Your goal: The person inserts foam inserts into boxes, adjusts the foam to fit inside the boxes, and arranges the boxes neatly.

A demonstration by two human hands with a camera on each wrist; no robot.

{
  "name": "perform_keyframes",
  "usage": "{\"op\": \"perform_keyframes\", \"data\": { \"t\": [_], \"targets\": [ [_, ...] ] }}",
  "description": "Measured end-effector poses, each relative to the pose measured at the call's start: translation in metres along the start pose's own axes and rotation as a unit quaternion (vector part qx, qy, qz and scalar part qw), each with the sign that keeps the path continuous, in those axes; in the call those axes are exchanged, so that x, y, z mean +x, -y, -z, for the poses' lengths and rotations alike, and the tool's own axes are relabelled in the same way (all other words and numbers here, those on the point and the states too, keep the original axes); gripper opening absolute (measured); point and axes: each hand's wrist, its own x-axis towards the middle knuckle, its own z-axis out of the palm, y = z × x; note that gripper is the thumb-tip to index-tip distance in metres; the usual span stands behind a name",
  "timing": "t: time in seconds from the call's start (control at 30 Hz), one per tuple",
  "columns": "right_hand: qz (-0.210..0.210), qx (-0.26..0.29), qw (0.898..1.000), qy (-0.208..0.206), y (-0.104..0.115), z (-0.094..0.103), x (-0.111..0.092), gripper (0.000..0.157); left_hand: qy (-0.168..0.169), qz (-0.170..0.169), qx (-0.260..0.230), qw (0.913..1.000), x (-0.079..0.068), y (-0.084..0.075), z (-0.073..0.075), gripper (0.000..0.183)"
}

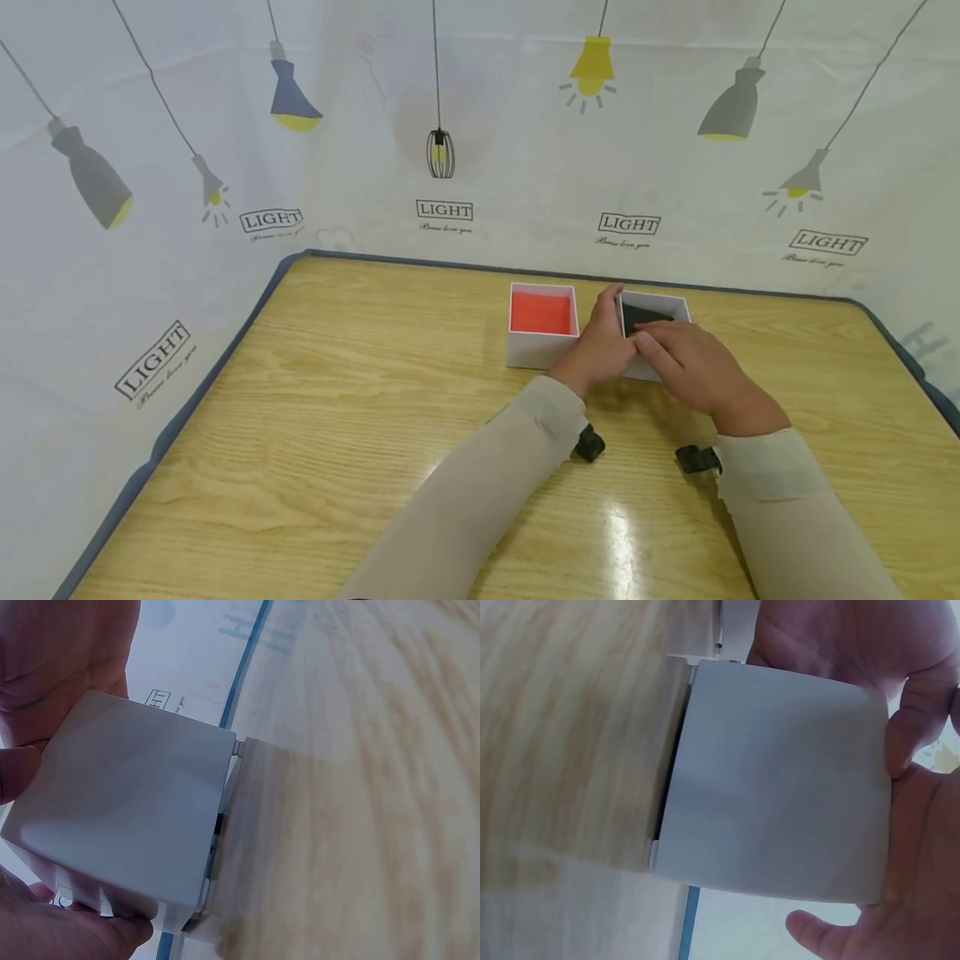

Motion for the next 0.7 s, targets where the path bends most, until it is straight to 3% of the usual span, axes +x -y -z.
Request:
{"op": "perform_keyframes", "data": {
  "t": [0.37, 0.57, 0.7],
  "targets": [
    [0.031, -0.009, 0.999, -0.041, -0.001, -0.005, 0.001, 0.04, 0.011, 0.002, 0.005, 0.9999, 0.0, 0.0, 0.003, 0.089],
    [0.041, 0.07, 0.995, -0.054, -0.001, -0.003, -0.004, 0.045, 0.026, -0.035, 0.034, 0.9985, -0.009, -0.004, 0.003, 0.1],
    [0.04, 0.106, 0.99, -0.084, 0.0, 0.004, -0.013, 0.05, 0.048, -0.054, 0.04, 0.9966, -0.028, -0.014, 0.008, 0.101]
  ]
}}
